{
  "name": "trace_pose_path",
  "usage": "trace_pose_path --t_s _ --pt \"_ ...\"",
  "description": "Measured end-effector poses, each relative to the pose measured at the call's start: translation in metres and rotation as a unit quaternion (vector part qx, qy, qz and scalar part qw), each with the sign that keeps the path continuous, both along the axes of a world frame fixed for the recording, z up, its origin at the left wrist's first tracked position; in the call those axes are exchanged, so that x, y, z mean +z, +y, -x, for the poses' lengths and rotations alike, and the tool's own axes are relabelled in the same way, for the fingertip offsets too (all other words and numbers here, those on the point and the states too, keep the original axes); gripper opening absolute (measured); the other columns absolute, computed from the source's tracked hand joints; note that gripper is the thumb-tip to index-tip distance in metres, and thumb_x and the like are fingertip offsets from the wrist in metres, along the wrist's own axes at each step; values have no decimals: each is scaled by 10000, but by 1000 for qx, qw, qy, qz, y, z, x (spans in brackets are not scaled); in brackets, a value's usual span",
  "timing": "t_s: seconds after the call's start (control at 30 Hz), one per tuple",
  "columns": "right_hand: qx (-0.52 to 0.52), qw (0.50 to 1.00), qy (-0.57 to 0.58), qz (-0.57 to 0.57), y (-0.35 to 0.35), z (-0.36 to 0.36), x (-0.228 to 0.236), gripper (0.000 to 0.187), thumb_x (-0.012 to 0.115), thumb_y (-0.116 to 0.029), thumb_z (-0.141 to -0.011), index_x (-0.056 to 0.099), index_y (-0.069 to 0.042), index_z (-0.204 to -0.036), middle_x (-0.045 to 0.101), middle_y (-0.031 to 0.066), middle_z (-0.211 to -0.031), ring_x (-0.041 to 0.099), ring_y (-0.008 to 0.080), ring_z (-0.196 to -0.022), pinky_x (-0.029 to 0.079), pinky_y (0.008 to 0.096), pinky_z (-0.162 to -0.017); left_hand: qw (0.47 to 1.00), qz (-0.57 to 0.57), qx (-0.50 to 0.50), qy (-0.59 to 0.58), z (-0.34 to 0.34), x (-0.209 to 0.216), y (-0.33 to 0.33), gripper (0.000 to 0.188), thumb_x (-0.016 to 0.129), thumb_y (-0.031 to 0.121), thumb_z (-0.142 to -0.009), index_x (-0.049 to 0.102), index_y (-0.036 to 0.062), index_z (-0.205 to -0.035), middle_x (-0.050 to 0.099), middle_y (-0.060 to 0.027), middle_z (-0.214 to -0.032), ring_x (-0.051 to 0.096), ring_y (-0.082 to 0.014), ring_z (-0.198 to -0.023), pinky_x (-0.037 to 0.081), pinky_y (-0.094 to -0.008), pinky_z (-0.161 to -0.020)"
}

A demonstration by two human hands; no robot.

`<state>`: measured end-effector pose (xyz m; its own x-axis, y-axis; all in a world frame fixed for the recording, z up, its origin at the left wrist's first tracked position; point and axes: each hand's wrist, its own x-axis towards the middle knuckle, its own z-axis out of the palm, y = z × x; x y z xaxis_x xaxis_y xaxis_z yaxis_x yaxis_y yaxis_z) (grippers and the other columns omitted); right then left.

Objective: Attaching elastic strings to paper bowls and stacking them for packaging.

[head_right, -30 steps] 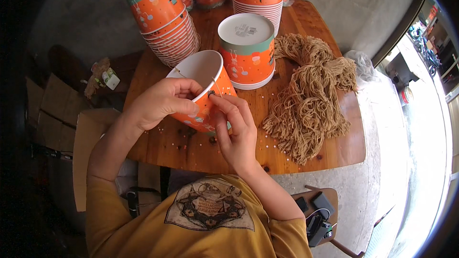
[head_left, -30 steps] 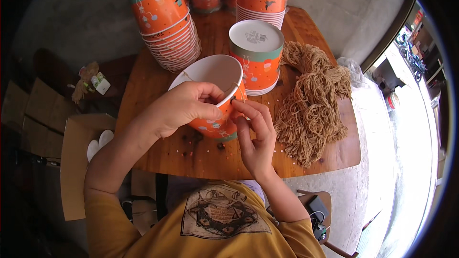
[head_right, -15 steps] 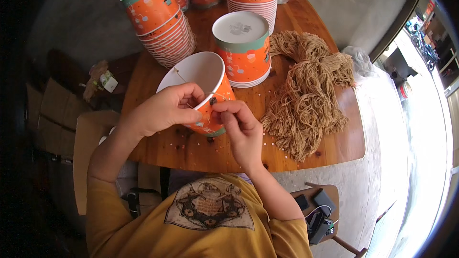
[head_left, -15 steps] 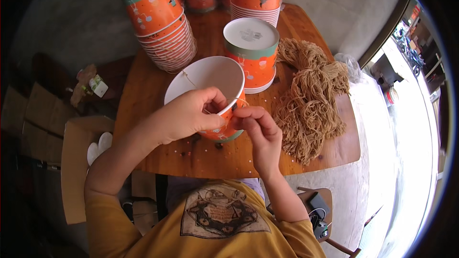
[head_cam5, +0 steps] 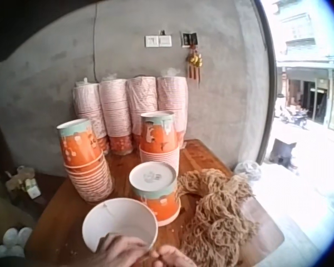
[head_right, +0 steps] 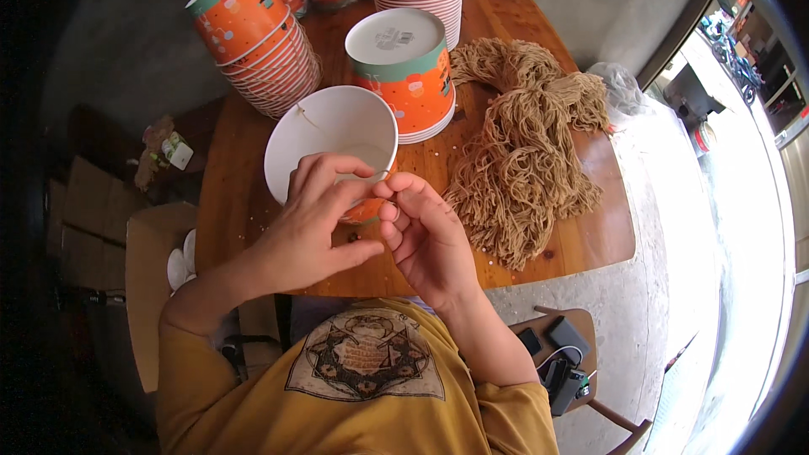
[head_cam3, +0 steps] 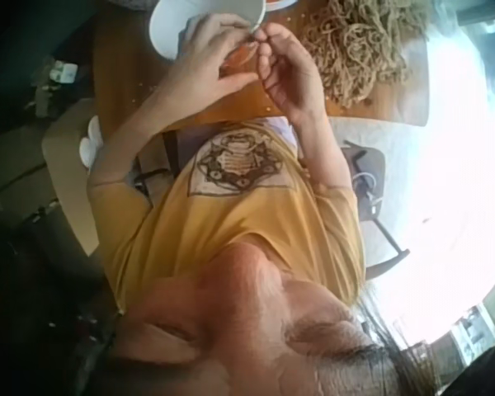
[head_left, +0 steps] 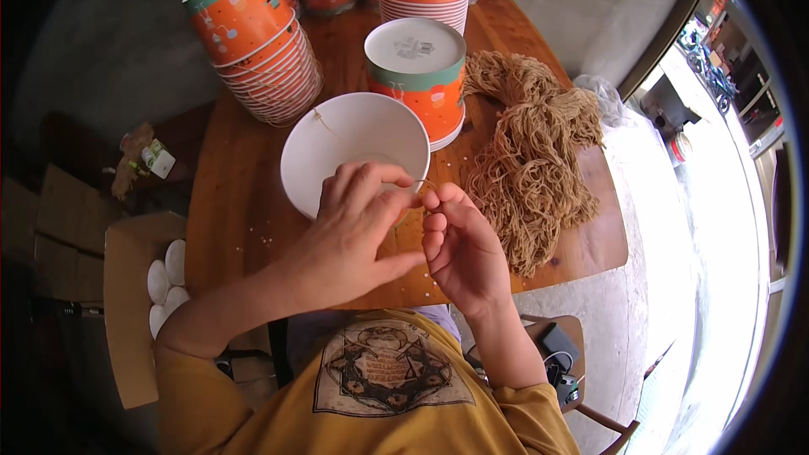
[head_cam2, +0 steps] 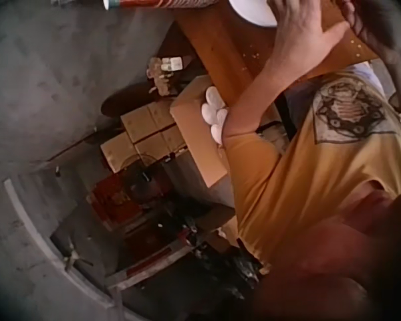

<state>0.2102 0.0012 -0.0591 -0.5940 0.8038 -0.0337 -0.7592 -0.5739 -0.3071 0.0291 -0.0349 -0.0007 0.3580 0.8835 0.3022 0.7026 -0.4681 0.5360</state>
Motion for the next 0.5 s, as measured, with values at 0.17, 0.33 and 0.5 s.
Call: trace_pose_path --t_s 0.17,0.33,0.5 --pt "23 999 41 -22 -2 0 7 168 513 -128 -1003 579 -37 -1128 667 58 -1071 671 83 -888 565 178 -666 997 -72 12 21 -3 -8 -4 285 790 166 -745 624 79 -960 515 -57 -1186 442 -275 -1156 328 -442 -970" --pt "31 999 24 0 -4 -3 6 167 511 -117 -997 580 -41 -1128 665 51 -1080 679 97 -929 522 168 -591 998 -40 4 -40 -7 -12 -4 204 767 159 -774 639 103 -922 560 -24 -1100 463 -254 -1115 330 -424 -956" --pt "23 999 41 -19 -6 -4 -2 205 503 -143 -997 578 -39 -1157 657 67 -1162 666 164 -1076 524 189 -595 998 -44 36 -2 -11 -5 -9 210 759 170 -798 641 66 -938 564 -48 -1123 464 -275 -1128 347 -417 -988"
